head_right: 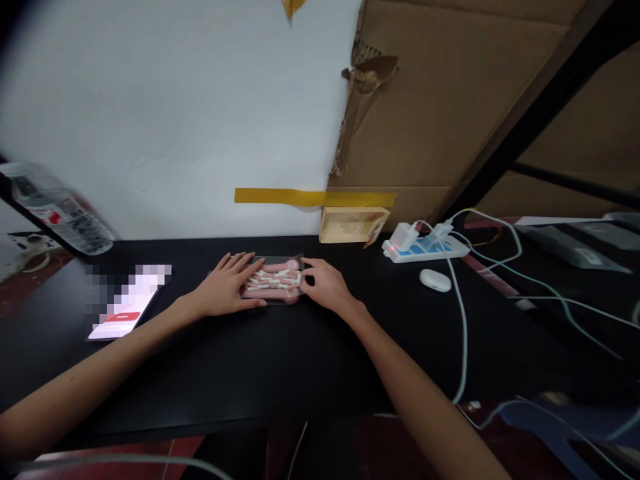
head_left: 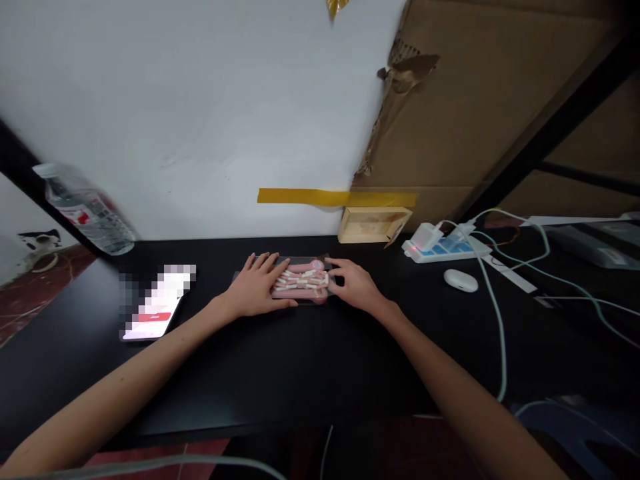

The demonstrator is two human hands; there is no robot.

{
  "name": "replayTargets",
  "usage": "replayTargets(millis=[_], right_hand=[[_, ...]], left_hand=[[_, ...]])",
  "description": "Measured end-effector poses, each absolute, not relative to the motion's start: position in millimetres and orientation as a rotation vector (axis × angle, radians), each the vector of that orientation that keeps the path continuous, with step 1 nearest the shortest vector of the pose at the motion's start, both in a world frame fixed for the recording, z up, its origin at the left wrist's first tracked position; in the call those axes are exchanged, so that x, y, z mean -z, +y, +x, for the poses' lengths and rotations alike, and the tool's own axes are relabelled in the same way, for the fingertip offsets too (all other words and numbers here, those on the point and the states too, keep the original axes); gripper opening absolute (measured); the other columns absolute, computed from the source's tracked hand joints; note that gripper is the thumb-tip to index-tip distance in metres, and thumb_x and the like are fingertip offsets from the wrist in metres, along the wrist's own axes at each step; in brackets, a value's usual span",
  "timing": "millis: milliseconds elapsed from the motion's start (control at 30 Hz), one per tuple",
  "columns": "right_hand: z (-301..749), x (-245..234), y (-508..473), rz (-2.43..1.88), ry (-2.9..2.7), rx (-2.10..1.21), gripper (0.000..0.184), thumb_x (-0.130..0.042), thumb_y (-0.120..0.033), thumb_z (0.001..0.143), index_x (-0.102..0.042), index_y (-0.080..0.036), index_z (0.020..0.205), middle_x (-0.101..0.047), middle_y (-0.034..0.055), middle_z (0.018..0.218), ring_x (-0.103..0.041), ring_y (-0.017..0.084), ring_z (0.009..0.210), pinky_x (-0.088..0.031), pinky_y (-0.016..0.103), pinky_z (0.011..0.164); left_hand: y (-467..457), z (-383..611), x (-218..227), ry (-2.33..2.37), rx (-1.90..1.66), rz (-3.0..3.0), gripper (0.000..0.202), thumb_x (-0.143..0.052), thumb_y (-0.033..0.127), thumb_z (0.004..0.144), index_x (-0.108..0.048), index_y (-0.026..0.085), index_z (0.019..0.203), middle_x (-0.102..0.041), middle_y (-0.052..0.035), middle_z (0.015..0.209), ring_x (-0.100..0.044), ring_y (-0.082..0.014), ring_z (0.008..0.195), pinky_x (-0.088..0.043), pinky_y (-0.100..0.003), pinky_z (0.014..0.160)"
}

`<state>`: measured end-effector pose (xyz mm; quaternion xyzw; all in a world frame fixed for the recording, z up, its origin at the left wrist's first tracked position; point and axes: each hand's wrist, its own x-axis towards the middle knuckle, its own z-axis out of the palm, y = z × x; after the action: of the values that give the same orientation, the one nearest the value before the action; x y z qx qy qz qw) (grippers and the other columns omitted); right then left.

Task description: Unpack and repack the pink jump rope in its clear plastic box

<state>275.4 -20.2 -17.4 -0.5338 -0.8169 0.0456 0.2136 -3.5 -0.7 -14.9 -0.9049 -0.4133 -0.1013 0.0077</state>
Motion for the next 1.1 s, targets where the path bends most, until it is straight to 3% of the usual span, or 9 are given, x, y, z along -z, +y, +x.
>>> replayTargets(millis=[133, 200, 267, 333, 400, 500, 600, 833, 1100], right_hand=[[299.2, 15.2, -15.5, -1.527, -2.261, -0.148, 0.020, -0.065, -0.031, 0.086, -0.080, -0.022, 0.095, -0.065, 0.0114, 0.135, -0.059, 0.033, 0.126, -0.048, 0.052, 0.106], [311.5, 14.5, -13.9, -1.535, -2.274, -0.190, 0.025, -0.065, -0.033, 0.086, -0.078, -0.021, 0.103, -0.065, 0.0128, 0.135, -0.060, 0.034, 0.125, -0.046, 0.054, 0.107], [321.6, 13.2, -13.5, -1.476, -2.303, -0.258, 0.044, -0.066, -0.033, 0.084, -0.069, -0.020, 0.125, -0.059, 0.0145, 0.142, -0.054, 0.035, 0.132, -0.042, 0.055, 0.111], [326.9, 11.7, -14.5, -1.376, -2.326, -0.360, 0.071, -0.069, -0.035, 0.081, -0.049, -0.018, 0.147, -0.048, 0.0156, 0.153, -0.044, 0.034, 0.141, -0.036, 0.055, 0.116], [325.4, 11.0, -16.4, -1.286, -2.330, -0.442, 0.089, -0.072, -0.043, 0.080, -0.033, -0.019, 0.156, -0.035, 0.0153, 0.161, -0.036, 0.034, 0.147, -0.031, 0.055, 0.119], [312.1, 12.8, -19.2, -1.201, -2.376, -0.439, 0.097, -0.074, -0.053, 0.079, -0.027, -0.022, 0.158, -0.028, 0.0136, 0.164, -0.028, 0.034, 0.150, -0.029, 0.055, 0.121], [296.5, 16.7, -19.9, -1.183, -2.482, -0.360, 0.098, -0.075, -0.053, 0.078, -0.027, -0.024, 0.159, -0.031, 0.0119, 0.163, -0.025, 0.035, 0.151, -0.027, 0.055, 0.121], [290.1, 18.2, -19.5, -1.369, -2.444, -0.258, 0.093, -0.069, -0.052, 0.084, -0.024, -0.023, 0.160, -0.043, 0.0157, 0.154, -0.046, 0.038, 0.138, -0.039, 0.055, 0.113], [293.8, 13.9, -18.8, -1.397, -2.490, -0.184, 0.068, -0.063, -0.053, 0.089, -0.047, -0.027, 0.150, -0.054, 0.0137, 0.142, -0.056, 0.034, 0.126, -0.045, 0.050, 0.107]], left_hand=[[4.6, -11.8, 11.5, -1.258, 0.265, -2.843, 0.102, -0.042, 0.089, 0.080, -0.033, 0.021, 0.156, -0.032, -0.0162, 0.160, -0.029, -0.0411, 0.146, -0.016, -0.059, 0.118], [8.1, -17.4, 8.4, -1.231, 0.230, -2.844, 0.103, -0.041, 0.090, 0.080, -0.032, 0.020, 0.156, -0.032, -0.0174, 0.160, -0.028, -0.0397, 0.147, -0.017, -0.058, 0.119], [11.4, -22.6, 5.3, -1.196, 0.210, -2.852, 0.103, -0.041, 0.089, 0.081, -0.031, 0.020, 0.157, -0.032, -0.0180, 0.160, -0.027, -0.0384, 0.148, -0.018, -0.057, 0.119], [14.0, -26.6, 2.9, -1.165, 0.205, -2.866, 0.102, -0.042, 0.088, 0.081, -0.031, 0.019, 0.156, -0.032, -0.0182, 0.160, -0.028, -0.0380, 0.148, -0.019, -0.057, 0.119], [15.4, -28.9, 1.5, -1.145, 0.217, -2.874, 0.101, -0.045, 0.086, 0.082, -0.032, 0.019, 0.156, -0.032, -0.0182, 0.160, -0.029, -0.0385, 0.147, -0.019, -0.057, 0.119], [15.7, -30.0, 1.3, -1.117, 0.231, -2.872, 0.099, -0.047, 0.084, 0.082, -0.033, 0.019, 0.156, -0.033, -0.0181, 0.160, -0.029, -0.0388, 0.147, -0.019, -0.058, 0.119], [15.4, -30.0, 2.7, -1.087, 0.230, -2.875, 0.098, -0.048, 0.083, 0.082, -0.033, 0.020, 0.156, -0.032, -0.0180, 0.160, -0.029, -0.0387, 0.147, -0.020, -0.057, 0.119], [15.9, -25.7, 8.9, -1.190, 0.308, -2.845, 0.099, -0.046, 0.086, 0.081, -0.034, 0.023, 0.155, -0.033, -0.0141, 0.161, -0.029, -0.0388, 0.147, -0.018, -0.059, 0.119], [17.7, -22.9, 10.8, -1.372, 0.308, -2.755, 0.103, -0.045, 0.087, 0.080, -0.034, 0.019, 0.156, -0.026, -0.0176, 0.163, -0.026, -0.0404, 0.148, -0.020, -0.060, 0.118]])
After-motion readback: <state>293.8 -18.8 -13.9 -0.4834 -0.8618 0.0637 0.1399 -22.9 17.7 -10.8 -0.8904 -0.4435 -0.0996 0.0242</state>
